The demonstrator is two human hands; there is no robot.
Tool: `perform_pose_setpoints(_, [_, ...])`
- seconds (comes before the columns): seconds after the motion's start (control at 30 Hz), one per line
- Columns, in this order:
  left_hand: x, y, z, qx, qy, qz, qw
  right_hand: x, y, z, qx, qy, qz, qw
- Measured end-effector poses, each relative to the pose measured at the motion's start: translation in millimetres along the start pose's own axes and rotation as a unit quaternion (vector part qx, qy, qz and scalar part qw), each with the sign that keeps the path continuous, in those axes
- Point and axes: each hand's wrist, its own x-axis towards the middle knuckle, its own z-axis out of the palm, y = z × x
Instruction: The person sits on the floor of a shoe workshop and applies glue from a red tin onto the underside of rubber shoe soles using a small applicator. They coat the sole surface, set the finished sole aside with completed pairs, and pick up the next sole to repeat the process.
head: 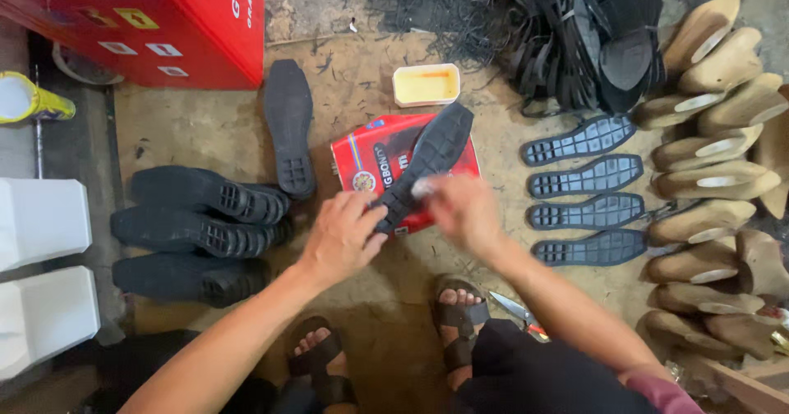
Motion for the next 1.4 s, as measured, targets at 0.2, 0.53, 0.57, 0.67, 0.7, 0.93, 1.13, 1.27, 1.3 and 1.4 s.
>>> perform_pose_setpoints(0.2, [0.3,-6.3,-11.6,0.011,0.026,-0.044,0.999,24.9,11.6,8.8,-0.114,-0.005,-0.001,0.993])
perform_pose_setpoints(0.53, [-3.7,-13.6,-6.9,-0.002,0.043,-0.055,0.998,10.7,-44.2,22.6,-0.083,-0.131,-0.159,0.975])
perform_pose_setpoints(0.57, [-3.8,-16.9,-7.9,-0.013,0.031,-0.057,0.998,13.1,-43.8,17.5,-0.083,-0.149,-0.184,0.968])
perform_pose_setpoints(0.67, [-2.4,-23.4,-10.0,-0.045,0.010,-0.076,0.996,16.5,-39.2,7.7,-0.074,-0.197,-0.252,0.944])
perform_pose_setpoints(0.7, [-1.4,-23.2,-9.1,-0.058,0.013,-0.090,0.994,16.0,-36.3,6.3,-0.066,-0.211,-0.269,0.937])
perform_pose_setpoints(0.93, [10.3,-18.4,-2.9,-0.052,0.009,-0.137,0.989,20.5,-10.0,-16.4,-0.090,-0.253,-0.376,0.887])
perform_pose_setpoints(1.13, [11.3,-24.1,2.0,-0.054,-0.011,-0.160,0.986,7.2,-17.0,-31.2,-0.074,-0.179,-0.213,0.958])
perform_pose_setpoints(1.27, [12.7,-26.7,5.1,-0.061,-0.016,-0.172,0.983,-8.5,-8.3,-6.8,0.020,-0.128,-0.136,0.982])
perform_pose_setpoints(1.3, [12.7,-26.8,5.6,-0.060,-0.016,-0.172,0.983,-10.5,-4.0,-2.2,0.024,-0.129,-0.133,0.982])
perform_pose_setpoints(1.4, [11.9,-26.6,4.9,-0.057,-0.031,-0.180,0.981,-11.5,4.8,2.3,-0.036,-0.042,-0.084,0.995])
